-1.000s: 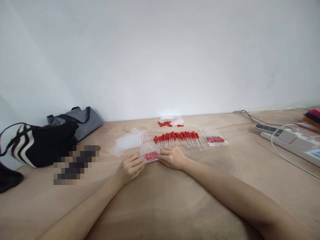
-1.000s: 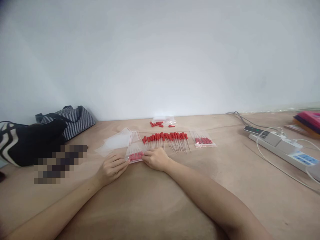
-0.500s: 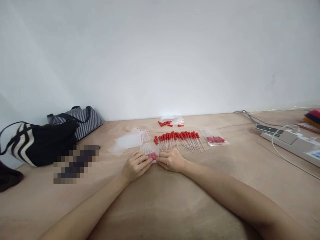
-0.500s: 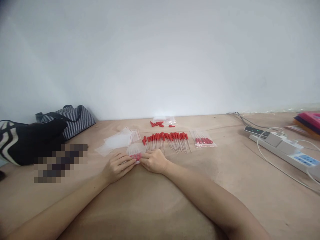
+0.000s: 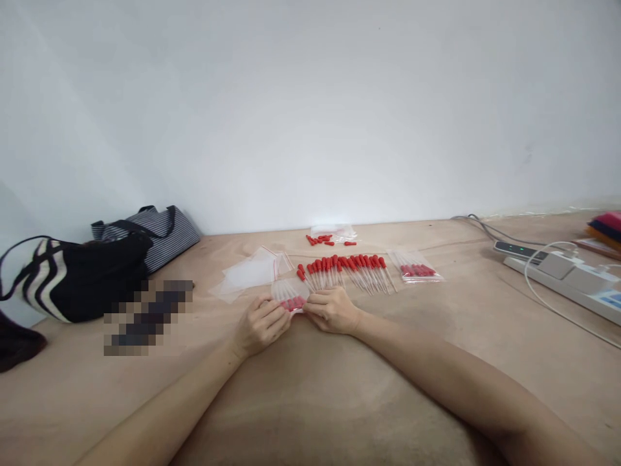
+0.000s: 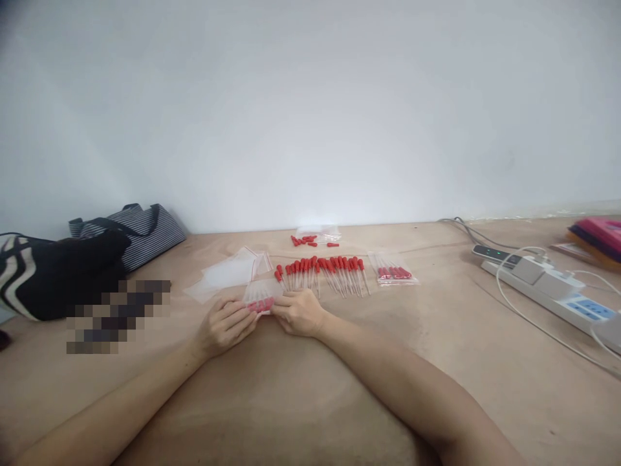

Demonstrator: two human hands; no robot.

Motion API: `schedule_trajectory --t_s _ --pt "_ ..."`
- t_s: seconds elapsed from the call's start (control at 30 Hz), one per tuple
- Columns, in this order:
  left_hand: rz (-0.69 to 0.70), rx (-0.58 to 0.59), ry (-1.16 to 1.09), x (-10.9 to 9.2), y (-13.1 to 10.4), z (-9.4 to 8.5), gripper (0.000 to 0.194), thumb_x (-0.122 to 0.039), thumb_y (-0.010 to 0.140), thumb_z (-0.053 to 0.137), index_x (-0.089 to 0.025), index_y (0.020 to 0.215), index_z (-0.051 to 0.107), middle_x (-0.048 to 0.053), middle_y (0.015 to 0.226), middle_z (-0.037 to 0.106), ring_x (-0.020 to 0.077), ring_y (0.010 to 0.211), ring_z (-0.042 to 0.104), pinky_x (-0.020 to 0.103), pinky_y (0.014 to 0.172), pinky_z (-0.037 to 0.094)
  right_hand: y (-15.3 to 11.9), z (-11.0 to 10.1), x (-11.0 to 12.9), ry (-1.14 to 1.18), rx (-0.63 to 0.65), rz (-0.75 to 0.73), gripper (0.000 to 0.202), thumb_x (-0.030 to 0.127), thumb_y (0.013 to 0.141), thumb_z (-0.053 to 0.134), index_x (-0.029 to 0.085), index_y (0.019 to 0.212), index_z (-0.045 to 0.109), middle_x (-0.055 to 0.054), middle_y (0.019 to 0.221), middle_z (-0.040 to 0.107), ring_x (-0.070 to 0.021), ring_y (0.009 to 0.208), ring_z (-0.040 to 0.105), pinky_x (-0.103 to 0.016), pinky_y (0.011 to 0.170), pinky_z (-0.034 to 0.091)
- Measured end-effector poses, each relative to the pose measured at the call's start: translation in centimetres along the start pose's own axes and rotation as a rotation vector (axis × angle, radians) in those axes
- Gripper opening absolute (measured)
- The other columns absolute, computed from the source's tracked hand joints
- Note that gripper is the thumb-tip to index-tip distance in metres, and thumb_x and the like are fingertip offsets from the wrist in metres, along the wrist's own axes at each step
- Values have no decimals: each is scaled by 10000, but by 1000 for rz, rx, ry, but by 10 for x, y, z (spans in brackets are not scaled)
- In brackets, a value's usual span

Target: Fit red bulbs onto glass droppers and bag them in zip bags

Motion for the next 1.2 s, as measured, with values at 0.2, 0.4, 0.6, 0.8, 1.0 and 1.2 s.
schedule_trajectory --t_s 0.2,0.4,0.6,0.8,1.0,1.2 --pt "23 47 17 6 -8 -7 79 -100 769 550 -151 824 571 19 709 653 131 665 586 316 689 437 -3 1 -2 55 -1 75 218 219 835 407 183 739 599 14 640 577 -73 556 478 -220 494 266" --pt "-36 45 -3 7 -6 -7 90 -98 750 552 -155 818 569 21 698 651 138 644 581 304 666 435 -2 0 -1 90 27 144 207 218 829 418 185 763 611 12 655 576 -73 570 499 -209 505 301" --pt "-52 53 -27 6 -4 -3 100 -84 769 509 -154 809 567 27 707 649 142 666 582 308 686 441 2 2 3 35 5 124 221 256 849 412 204 799 621 4 700 598 -75 605 510 -211 510 300" --pt "-105 63 -65 11 -10 -12 119 -123 771 545 -170 879 569 21 705 640 143 662 575 300 669 450 -1 4 1 -6 -53 123 199 223 834 432 194 762 615 13 671 605 -71 566 497 -226 502 278" --pt "-99 106 -97 17 -22 -17 218 -90 792 465 -185 959 568 24 689 622 133 641 572 289 657 453 -2 4 -4 -76 -124 73 195 256 851 436 205 792 615 22 605 595 -70 546 480 -235 497 244" --pt "-151 95 -135 17 -24 -16 201 -94 811 445 -175 940 576 22 666 605 127 626 556 276 634 458 -3 4 -6 -136 -87 -17 189 166 843 421 179 734 575 9 623 582 -80 579 462 -248 500 203"
Point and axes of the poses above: each hand's wrist, its own y-axis towards the middle knuckle, its own z-axis out of the palm, x = y × z, the point moved 1 cm from there along y, towards the middle knuckle
